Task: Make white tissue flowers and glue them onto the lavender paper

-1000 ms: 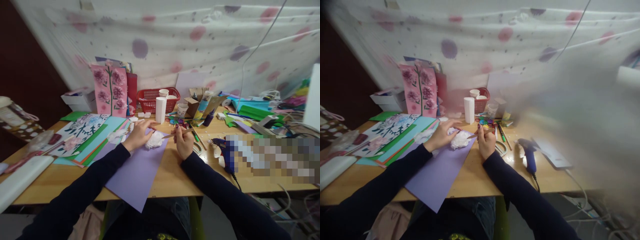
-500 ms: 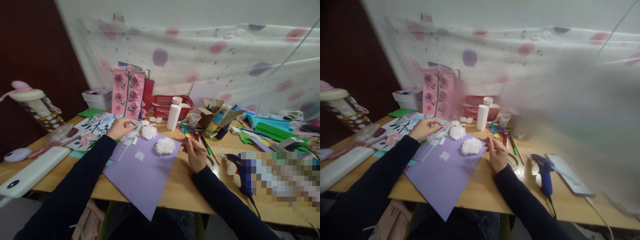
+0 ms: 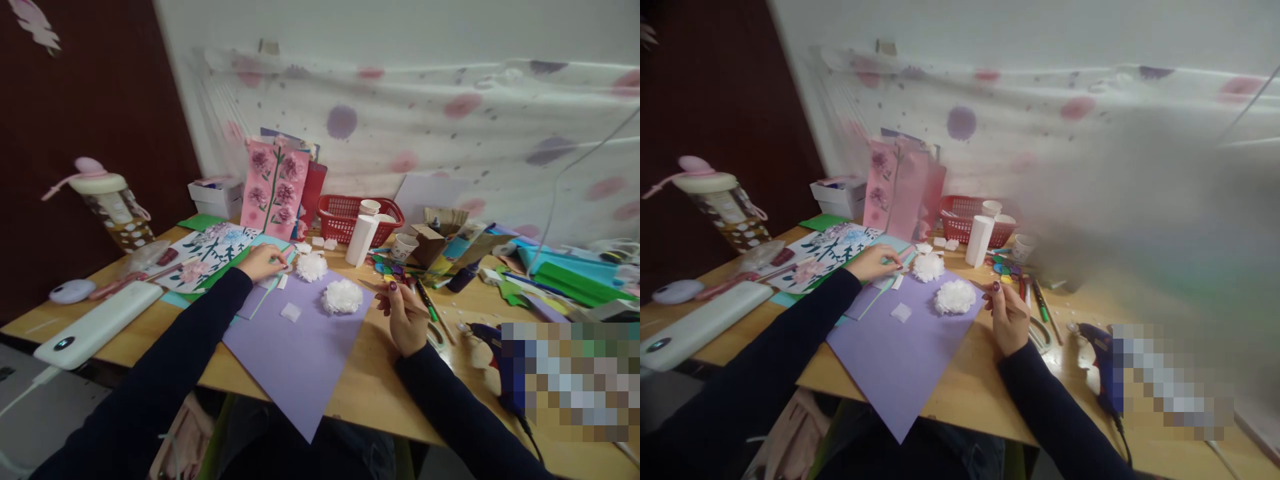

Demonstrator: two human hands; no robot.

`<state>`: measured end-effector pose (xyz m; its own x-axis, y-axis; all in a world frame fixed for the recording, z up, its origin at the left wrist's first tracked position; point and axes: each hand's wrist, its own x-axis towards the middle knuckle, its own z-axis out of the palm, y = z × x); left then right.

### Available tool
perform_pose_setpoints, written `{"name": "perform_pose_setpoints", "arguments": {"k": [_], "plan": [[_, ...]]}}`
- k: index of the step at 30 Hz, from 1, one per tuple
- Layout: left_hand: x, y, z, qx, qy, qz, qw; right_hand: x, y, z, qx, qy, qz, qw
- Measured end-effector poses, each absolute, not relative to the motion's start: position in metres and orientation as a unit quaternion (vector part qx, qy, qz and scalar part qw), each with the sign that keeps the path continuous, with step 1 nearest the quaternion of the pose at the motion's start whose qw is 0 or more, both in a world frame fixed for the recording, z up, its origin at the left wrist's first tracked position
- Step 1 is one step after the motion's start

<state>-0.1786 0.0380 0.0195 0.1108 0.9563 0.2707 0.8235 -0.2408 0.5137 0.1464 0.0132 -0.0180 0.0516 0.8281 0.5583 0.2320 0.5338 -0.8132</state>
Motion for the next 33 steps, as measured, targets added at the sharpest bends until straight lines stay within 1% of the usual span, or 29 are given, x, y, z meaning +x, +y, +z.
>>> {"name": "perform_pose_setpoints", "arguments": {"k": [2,4,6,9,13,19,26,33], "plan": [[-0.179,0.037,0.025,0.705,0.578,0.353,0.211,0.146,0.013,-0.018,-0.407,-0.634,0.258,0.604],[-0.173,0.032,0.032,0.673,0.534,0.396,0.324,0.145,0.013,-0.017,-0.397,-0.621,0.281,0.615],[-0.158,0.025,0.035,0.653,0.481,0.409,0.418,0.142,0.012,-0.015,-0.385,-0.601,0.323,0.622],[-0.126,0.011,0.031,0.641,0.419,0.406,0.498,0.137,0.006,-0.009,-0.359,-0.581,0.404,0.609],[-0.093,0.0,0.016,0.63,0.403,0.413,0.52,0.131,-0.002,-0.004,-0.332,-0.581,0.484,0.564],[-0.081,-0.005,0.003,0.601,0.399,0.418,0.552,0.129,-0.005,-0.001,-0.321,-0.564,0.54,0.536],[-0.076,-0.009,0.002,0.565,0.396,0.413,0.594,0.13,-0.003,-0.001,-0.325,-0.563,0.565,0.509],[-0.075,-0.011,-0.002,0.584,0.411,0.418,0.562,0.13,-0.003,-0.003,-0.318,-0.559,0.578,0.502]]}}
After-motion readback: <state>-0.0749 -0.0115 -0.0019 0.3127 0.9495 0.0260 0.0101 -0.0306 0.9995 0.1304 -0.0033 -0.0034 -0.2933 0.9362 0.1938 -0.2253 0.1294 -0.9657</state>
